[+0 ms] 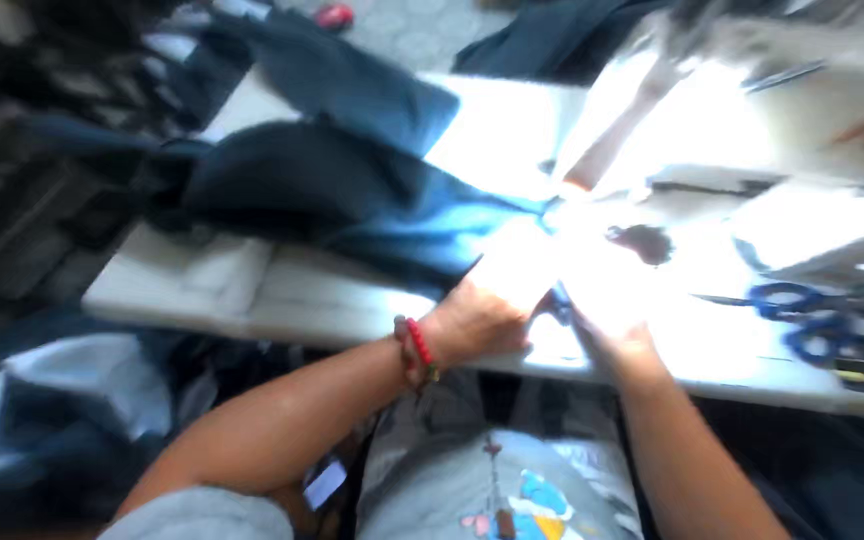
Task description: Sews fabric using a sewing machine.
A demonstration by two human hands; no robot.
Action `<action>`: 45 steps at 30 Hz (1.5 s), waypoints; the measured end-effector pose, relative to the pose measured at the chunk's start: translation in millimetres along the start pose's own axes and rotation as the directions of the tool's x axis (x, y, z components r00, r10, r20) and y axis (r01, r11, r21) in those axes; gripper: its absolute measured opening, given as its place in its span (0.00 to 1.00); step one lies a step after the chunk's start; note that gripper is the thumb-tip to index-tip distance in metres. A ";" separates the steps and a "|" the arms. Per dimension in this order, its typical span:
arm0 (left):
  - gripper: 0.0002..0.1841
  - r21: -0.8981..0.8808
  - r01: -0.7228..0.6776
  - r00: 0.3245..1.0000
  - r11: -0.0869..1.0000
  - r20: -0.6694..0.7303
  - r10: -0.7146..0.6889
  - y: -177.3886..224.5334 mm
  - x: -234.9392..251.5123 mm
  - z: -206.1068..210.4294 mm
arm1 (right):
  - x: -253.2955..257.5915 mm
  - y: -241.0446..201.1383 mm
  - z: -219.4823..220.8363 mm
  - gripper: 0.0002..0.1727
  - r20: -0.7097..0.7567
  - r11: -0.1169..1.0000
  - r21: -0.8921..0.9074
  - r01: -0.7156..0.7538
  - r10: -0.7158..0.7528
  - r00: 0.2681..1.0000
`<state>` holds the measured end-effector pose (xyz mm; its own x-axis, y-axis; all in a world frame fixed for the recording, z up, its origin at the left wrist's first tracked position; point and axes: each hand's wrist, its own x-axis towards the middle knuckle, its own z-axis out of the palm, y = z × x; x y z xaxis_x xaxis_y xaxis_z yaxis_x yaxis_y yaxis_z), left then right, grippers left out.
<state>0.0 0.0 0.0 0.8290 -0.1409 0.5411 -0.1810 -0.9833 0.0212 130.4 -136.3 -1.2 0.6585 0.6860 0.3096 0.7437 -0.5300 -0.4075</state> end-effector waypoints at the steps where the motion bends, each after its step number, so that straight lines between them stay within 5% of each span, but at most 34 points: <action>1: 0.42 -0.001 0.001 1.000 1.000 -0.019 -0.001 1.2 7.4 14.1 | 1.7 1.8 0.8 0.13 0.008 0.999 0.036 -0.021 0.021 1.000; 3: 0.38 0.010 0.002 1.000 1.000 0.001 -0.002 -3.1 22.1 33.6 | 4.6 1.2 0.9 0.14 0.038 0.995 0.063 -0.083 0.081 0.996; 6: 0.17 -0.030 0.027 0.999 0.999 0.044 -0.026 -15.3 37.5 44.4 | 7.2 -1.1 6.3 0.16 0.028 0.962 0.206 -0.179 0.177 0.984; 10: 0.03 -0.062 0.029 0.990 0.998 0.140 -0.020 -23.4 33.8 38.8 | 7.2 -4.8 16.0 0.16 0.049 0.985 0.068 -0.161 0.158 0.986; 15: 0.26 -0.098 0.106 0.929 0.990 0.365 -0.063 -29.4 16.0 15.9 | -4.5 -12.2 16.3 0.13 0.036 0.990 -0.007 -0.141 0.141 0.989; 18: 0.31 -0.171 0.176 0.906 0.970 0.413 -0.091 -26.4 7.5 11.4 | -8.6 -15.0 9.0 0.15 0.106 0.992 -0.002 -0.124 0.124 0.987; 26: 0.30 -0.238 0.223 0.932 0.945 0.338 -0.135 -22.7 -3.4 21.8 | -9.0 -29.7 2.6 0.21 0.381 0.973 -0.225 -0.044 0.130 0.915; 30: 0.30 -0.250 0.215 0.937 0.944 0.325 -0.128 -23.2 -4.2 21.4 | -0.4 -35.8 -9.0 0.20 0.590 0.961 -0.275 -0.006 0.173 0.789; 45: 0.30 -0.204 0.237 0.915 0.950 0.377 -0.147 -29.3 12.1 24.6 | 19.5 -27.8 -5.6 0.21 0.522 0.970 -0.240 -0.041 0.164 0.837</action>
<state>28.4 24.2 -14.8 0.9841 -0.0282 0.1751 -0.0839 -0.9437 0.3198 123.3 -111.0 21.0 0.6129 0.7474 -0.2564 0.7222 -0.6615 -0.2020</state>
